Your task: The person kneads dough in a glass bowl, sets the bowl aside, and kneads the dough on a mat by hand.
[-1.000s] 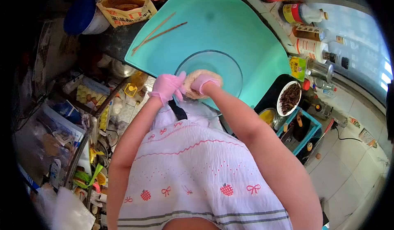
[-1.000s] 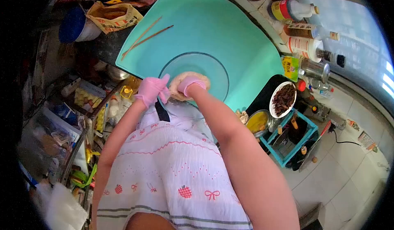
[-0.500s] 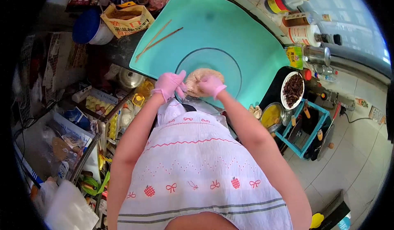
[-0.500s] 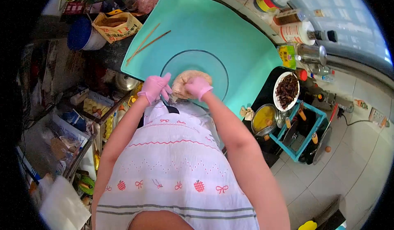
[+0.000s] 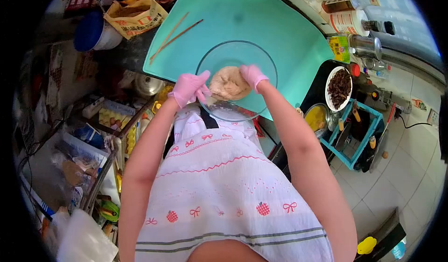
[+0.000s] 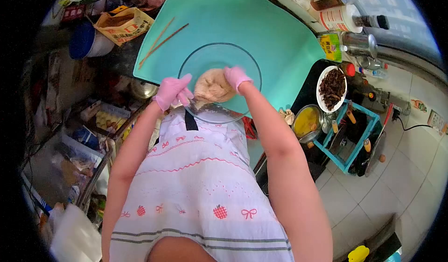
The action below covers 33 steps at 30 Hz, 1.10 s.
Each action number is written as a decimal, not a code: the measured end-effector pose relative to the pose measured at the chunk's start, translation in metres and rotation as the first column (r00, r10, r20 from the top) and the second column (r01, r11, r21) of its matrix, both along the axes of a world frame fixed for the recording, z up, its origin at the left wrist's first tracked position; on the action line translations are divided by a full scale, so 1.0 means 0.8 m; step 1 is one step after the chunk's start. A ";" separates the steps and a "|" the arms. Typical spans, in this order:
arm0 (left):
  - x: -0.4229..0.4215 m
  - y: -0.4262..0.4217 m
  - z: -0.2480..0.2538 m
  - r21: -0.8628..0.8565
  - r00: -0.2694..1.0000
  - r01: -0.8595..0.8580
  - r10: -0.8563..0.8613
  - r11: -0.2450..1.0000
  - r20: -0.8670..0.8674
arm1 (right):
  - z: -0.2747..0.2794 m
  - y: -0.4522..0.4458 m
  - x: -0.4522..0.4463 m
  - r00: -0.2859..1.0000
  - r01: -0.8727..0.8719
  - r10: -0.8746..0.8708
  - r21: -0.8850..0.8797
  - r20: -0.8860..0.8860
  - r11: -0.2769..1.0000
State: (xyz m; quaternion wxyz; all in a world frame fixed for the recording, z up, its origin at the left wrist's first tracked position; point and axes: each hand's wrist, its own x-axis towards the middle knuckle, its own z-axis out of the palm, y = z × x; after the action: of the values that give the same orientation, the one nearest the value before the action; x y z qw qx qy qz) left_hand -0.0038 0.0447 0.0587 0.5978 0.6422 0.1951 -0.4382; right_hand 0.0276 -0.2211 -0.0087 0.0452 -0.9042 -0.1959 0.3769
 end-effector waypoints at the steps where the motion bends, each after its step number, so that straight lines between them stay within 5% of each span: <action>1: 0.001 0.000 0.000 -0.008 1.000 -0.002 0.002 1.000 0.005 | 0.004 0.002 -0.005 0.999 0.034 -0.033 0.066 -0.018 0.997; 4: 0.002 0.001 -0.004 -0.026 1.000 0.000 0.000 1.000 0.005 | 0.016 0.031 -0.021 0.999 0.036 -0.036 0.269 -0.006 0.963; 7: 0.004 0.002 -0.006 -0.015 1.000 0.022 -0.022 1.000 -0.009 | 0.008 0.073 -0.033 0.759 0.617 -0.527 0.162 -0.382 0.770; 10: 0.007 0.001 -0.003 0.012 0.999 0.025 -0.024 1.000 -0.021 | 0.006 0.095 -0.044 0.977 -0.043 0.079 0.184 -0.196 0.982; 13: 0.008 0.000 0.000 0.005 0.998 0.012 -0.012 1.000 -0.066 | -0.001 0.107 -0.051 0.910 0.293 -0.236 0.128 -0.340 0.947; 16: 0.005 -0.002 -0.003 -0.012 0.997 -0.034 0.033 0.999 -0.074 | 0.009 0.108 -0.037 0.866 0.407 -0.342 0.116 -0.364 0.906; 24: 0.010 0.003 0.013 -0.031 0.998 -0.031 0.029 0.999 -0.059 | -0.021 0.111 -0.008 0.827 0.434 -0.378 0.045 -0.417 0.900; 27: 0.006 0.002 0.014 -0.035 0.999 -0.049 0.048 0.998 -0.017 | -0.013 0.108 -0.011 0.887 0.391 -0.330 0.144 -0.323 0.909; 30: -0.015 0.006 -0.013 0.060 0.911 -0.231 0.194 0.971 0.363 | 0.012 0.091 -0.038 0.895 0.446 -0.419 0.326 -0.155 0.833; 33: -0.009 0.012 -0.002 0.423 0.885 -0.185 -0.036 0.887 0.465 | 0.042 0.058 -0.064 0.723 0.682 -0.661 0.360 -0.199 0.637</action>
State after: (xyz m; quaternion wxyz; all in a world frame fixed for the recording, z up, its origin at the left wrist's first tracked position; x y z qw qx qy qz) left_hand -0.0113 0.0544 0.0571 0.4763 0.8411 0.1702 -0.1913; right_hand -0.0236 -0.1751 0.0248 0.3746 -0.8719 0.0808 0.3049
